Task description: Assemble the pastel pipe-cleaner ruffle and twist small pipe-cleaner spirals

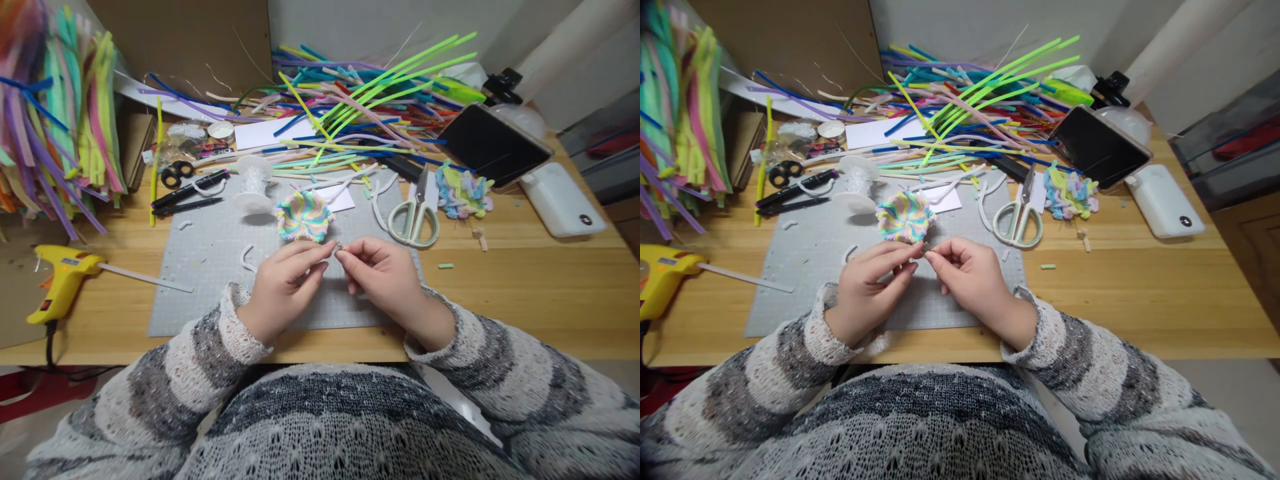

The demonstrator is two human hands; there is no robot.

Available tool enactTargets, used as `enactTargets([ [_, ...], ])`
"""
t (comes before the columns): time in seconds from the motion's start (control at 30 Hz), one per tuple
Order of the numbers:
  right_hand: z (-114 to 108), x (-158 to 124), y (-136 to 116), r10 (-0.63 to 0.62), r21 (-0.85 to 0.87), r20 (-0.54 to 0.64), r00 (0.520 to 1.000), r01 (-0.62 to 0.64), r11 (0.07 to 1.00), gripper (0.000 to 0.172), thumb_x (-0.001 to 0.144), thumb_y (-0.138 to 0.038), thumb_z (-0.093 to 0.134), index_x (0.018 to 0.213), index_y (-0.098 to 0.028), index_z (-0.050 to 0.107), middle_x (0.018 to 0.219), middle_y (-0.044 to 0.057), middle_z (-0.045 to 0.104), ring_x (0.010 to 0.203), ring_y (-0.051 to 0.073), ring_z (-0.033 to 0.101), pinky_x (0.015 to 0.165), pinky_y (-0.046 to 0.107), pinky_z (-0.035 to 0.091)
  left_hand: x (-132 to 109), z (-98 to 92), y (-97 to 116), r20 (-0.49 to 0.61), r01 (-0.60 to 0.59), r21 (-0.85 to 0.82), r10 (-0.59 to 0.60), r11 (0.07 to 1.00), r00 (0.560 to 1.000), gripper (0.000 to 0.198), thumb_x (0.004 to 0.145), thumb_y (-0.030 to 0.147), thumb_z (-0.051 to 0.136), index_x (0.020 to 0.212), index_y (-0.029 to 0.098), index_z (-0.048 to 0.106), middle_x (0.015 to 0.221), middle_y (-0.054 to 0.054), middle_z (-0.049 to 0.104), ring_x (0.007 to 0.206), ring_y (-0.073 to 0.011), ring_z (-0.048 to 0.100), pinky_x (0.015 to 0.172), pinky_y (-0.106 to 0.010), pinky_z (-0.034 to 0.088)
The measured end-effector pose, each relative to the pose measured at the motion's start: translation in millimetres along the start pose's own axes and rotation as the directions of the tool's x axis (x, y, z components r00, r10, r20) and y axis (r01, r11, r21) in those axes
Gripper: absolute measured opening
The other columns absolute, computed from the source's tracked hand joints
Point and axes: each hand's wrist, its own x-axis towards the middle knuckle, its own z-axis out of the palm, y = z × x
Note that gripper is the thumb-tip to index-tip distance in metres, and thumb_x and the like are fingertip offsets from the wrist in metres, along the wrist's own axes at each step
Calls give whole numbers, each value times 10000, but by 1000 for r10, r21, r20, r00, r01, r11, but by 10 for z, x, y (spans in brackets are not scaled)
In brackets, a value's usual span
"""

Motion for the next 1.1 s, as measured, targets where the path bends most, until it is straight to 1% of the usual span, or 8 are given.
enactTargets([
  [0.17, -16, 15, 18, 28, -10, -12, 1000, -28, 1000, 282, 812, -426, 675, 745, -164, 594, 500, -62, 544, 380, 53, 495, 377, 182, 381, 0, -5, 17, 10, 35, -2, -35, 999, 999, 274, 882, 114, 574, 1115, 218, 675, 975, -57, 717, 889, -140, 656, 794, -302, 543],
  [0.3, -10, 18, -7, 36, -33, 66, 997, -34, 999, 280, 815, -424, 665, 746, -162, 595, 510, -65, 539, 380, 47, 483, 371, 179, 367, 41, -23, 43, -14, 173, -64, -174, 983, 985, 80, 864, 184, 630, 913, 191, 693, 859, -45, 702, 817, -150, 641, 725, -293, 525],
  [0.4, -8, 10, -32, 36, -59, 120, 992, -29, 998, 272, 823, -414, 651, 747, -159, 594, 501, -68, 529, 380, 44, 472, 373, 176, 358, 66, -38, 44, -9, 206, -104, -208, 973, 978, 39, 858, 195, 639, 833, 191, 668, 821, -35, 678, 808, -150, 622, 699, -279, 501],
  [0.63, -10, -1, -54, 29, -70, 183, 983, -16, 997, 258, 837, -392, 635, 738, -159, 586, 491, -74, 510, 381, 43, 459, 386, 179, 359, 70, -50, 42, 4, 186, -96, -186, 978, 983, 63, 863, 150, 607, 809, 182, 612, 804, -21, 634, 760, -129, 564, 681, -257, 452],
  [0.9, 9, -2, -66, 66, -14, 193, 979, -64, 998, 328, 800, -467, 670, 723, -163, 577, 491, -75, 506, 376, 42, 459, 374, 180, 357, 50, -34, 30, 36, 269, -186, -267, 945, 963, 76, 869, 171, 603, 793, 178, 608, 799, -20, 613, 743, -130, 547, 674, -265, 436],
  [0.97, 5, 7, -61, 100, 30, 210, 973, -109, 994, 328, 795, -465, 675, 721, -166, 565, 491, -75, 512, 370, 43, 466, 366, 174, 351, 39, -23, 12, 30, 293, -245, -294, 924, 955, 16, 862, 194, 629, 856, 180, 630, 852, -25, 616, 758, -126, 551, 677, -260, 440],
  [1.03, -3, 17, -54, 135, 78, 235, 963, -157, 985, 325, 796, -463, 674, 727, -169, 555, 493, -74, 519, 365, 44, 474, 358, 168, 345, 37, -15, -10, 43, 341, -319, -346, 884, 937, 132, 841, 223, 667, 967, 188, 649, 916, -30, 617, 746, -117, 549, 665, -254, 443],
  [1.1, -10, 22, -52, 146, 106, 267, 952, -180, 978, 324, 796, -459, 675, 721, -170, 550, 496, -74, 524, 364, 42, 479, 359, 162, 347, 50, -17, -30, 90, 380, -391, -377, 838, 922, 193, 820, 231, 694, 1008, 192, 673, 930, -32, 625, 751, -115, 553, 683, -254, 447],
])
